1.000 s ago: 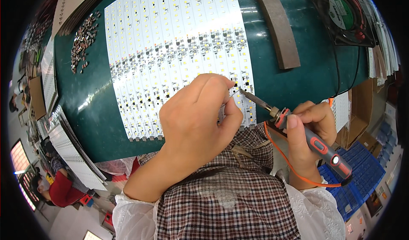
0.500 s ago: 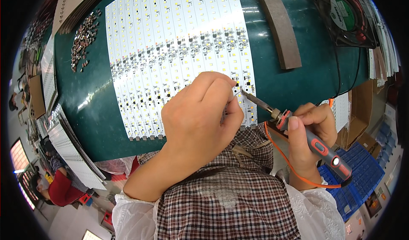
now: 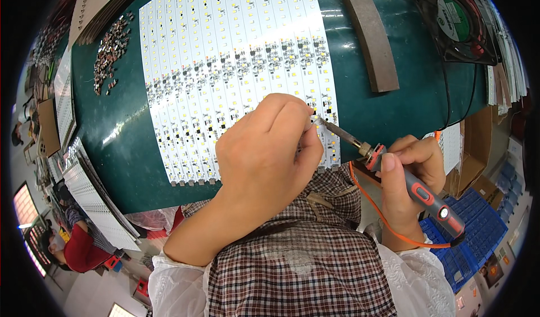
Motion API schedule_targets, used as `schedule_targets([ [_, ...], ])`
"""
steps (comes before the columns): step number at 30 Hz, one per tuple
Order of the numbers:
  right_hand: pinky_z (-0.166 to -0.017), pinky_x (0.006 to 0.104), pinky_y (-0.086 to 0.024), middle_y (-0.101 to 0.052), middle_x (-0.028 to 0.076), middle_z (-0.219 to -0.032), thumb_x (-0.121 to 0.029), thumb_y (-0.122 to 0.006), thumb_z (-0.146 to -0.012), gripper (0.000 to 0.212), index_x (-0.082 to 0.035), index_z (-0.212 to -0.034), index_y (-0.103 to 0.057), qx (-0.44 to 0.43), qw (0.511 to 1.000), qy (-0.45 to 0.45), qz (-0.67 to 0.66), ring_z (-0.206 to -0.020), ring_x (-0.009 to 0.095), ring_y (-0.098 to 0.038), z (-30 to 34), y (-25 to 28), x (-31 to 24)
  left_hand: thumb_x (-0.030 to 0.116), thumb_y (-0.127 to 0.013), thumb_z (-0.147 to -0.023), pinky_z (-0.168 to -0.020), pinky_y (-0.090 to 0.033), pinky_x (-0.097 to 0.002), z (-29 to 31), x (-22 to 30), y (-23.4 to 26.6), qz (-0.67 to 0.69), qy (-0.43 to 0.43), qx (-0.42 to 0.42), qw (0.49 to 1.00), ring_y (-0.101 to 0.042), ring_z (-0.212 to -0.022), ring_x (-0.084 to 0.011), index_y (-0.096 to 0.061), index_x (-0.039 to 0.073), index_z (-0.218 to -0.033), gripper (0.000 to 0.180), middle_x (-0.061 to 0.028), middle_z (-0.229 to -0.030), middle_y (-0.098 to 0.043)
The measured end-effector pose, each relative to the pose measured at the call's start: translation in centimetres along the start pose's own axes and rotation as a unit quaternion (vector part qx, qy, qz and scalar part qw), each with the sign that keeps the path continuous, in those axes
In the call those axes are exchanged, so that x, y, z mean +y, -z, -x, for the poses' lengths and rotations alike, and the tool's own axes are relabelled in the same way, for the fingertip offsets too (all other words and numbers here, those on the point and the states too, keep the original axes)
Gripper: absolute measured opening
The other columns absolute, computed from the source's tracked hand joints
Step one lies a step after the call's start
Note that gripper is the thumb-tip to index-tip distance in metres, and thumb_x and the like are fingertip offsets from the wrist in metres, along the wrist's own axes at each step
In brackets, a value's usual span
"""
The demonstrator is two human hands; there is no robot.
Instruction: The person solders components onto an LED strip board using a soldering iron, sets it aside, inserts components into a new board by hand, and solders them in place using the soldering iron.
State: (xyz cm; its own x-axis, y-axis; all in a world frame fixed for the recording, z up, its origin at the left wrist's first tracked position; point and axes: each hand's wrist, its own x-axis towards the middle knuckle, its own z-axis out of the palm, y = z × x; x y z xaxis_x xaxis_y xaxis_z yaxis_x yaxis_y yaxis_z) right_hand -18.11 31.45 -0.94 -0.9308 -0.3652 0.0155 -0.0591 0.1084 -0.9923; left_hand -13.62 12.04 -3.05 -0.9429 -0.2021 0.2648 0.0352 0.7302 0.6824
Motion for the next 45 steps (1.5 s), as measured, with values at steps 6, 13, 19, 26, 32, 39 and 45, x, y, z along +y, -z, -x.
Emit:
schedule_targets([
  [6,-0.053,0.0206,-0.038,-0.056,0.008,-0.074,0.002,-0.067,-0.082,0.022,-0.003,-0.087,-0.046,0.013,1.000,0.005,0.008,-0.060,0.007,-0.047,0.2,0.1,0.2,-0.006,-0.067,-0.069,-0.060,-0.054,-0.0270,-0.3,0.9,0.7,0.004,0.048,-0.037,0.998,-0.065,-0.070,-0.0195,-0.055,0.004,-0.072,0.016,-0.0093,-0.083,-0.065],
  [13,-0.053,0.0199,-0.037,-0.055,0.008,-0.075,0.002,-0.068,-0.082,0.023,-0.003,-0.087,-0.046,0.010,1.000,0.011,0.015,-0.060,0.006,-0.046,0.3,0.3,0.1,-0.007,-0.067,-0.069,-0.063,-0.054,-0.0258,-0.1,0.7,1.8,0.001,0.054,-0.047,0.997,-0.066,-0.073,-0.0180,-0.057,0.002,-0.074,0.015,-0.0103,-0.089,-0.067],
  [19,-0.053,0.0199,-0.037,-0.055,0.007,-0.075,0.003,-0.066,-0.082,0.022,-0.003,-0.087,-0.046,-0.001,1.000,-0.003,0.006,-0.060,0.006,-0.046,0.2,-0.1,0.0,-0.004,-0.068,-0.068,-0.057,-0.050,-0.0264,0.3,0.0,2.0,0.018,0.054,-0.023,0.998,-0.065,-0.069,-0.0171,-0.057,0.004,-0.075,0.015,-0.0083,-0.088,-0.067],
  [26,-0.053,0.0208,-0.039,-0.055,0.008,-0.074,0.005,-0.066,-0.082,0.022,-0.002,-0.088,-0.046,0.039,0.999,0.013,-0.018,-0.059,0.007,-0.047,0.2,-0.2,-0.1,0.000,-0.068,-0.066,-0.052,-0.047,-0.0290,0.5,-0.7,1.5,0.014,0.029,0.003,0.999,-0.064,-0.065,-0.0200,-0.055,0.008,-0.072,0.017,-0.0056,-0.086,-0.067],
  [32,-0.053,0.0205,-0.043,-0.058,0.010,-0.073,0.005,-0.068,-0.080,0.024,-0.002,-0.088,-0.047,-0.019,0.999,0.032,0.017,-0.060,0.009,-0.054,0.0,-0.8,-0.2,-0.006,-0.069,-0.069,-0.050,-0.045,-0.0227,0.2,-0.2,2.1,0.005,0.041,-0.031,0.999,-0.064,-0.070,-0.0138,-0.059,0.003,-0.072,0.014,-0.0085,-0.089,-0.068],
  [39,-0.050,0.0205,-0.042,-0.060,0.009,-0.071,0.004,-0.070,-0.079,0.024,-0.002,-0.086,-0.048,-0.029,0.998,0.056,0.030,-0.059,0.009,-0.055,-0.1,-1.2,0.3,-0.004,-0.070,-0.069,-0.042,-0.035,-0.0229,0.1,-0.2,2.0,0.008,0.048,-0.019,0.999,-0.060,-0.063,-0.0096,-0.060,0.006,-0.072,0.015,-0.0059,-0.089,-0.068],
  [45,-0.049,0.0204,-0.041,-0.060,0.009,-0.069,0.003,-0.070,-0.079,0.023,-0.002,-0.085,-0.049,-0.018,0.998,0.052,0.028,-0.058,0.009,-0.056,0.0,-1.4,0.4,-0.002,-0.072,-0.070,-0.042,-0.034,-0.0223,0.1,0.0,2.0,0.004,0.055,-0.023,0.998,-0.053,-0.054,-0.0072,-0.061,0.007,-0.073,0.014,-0.0039,-0.090,-0.068],
])
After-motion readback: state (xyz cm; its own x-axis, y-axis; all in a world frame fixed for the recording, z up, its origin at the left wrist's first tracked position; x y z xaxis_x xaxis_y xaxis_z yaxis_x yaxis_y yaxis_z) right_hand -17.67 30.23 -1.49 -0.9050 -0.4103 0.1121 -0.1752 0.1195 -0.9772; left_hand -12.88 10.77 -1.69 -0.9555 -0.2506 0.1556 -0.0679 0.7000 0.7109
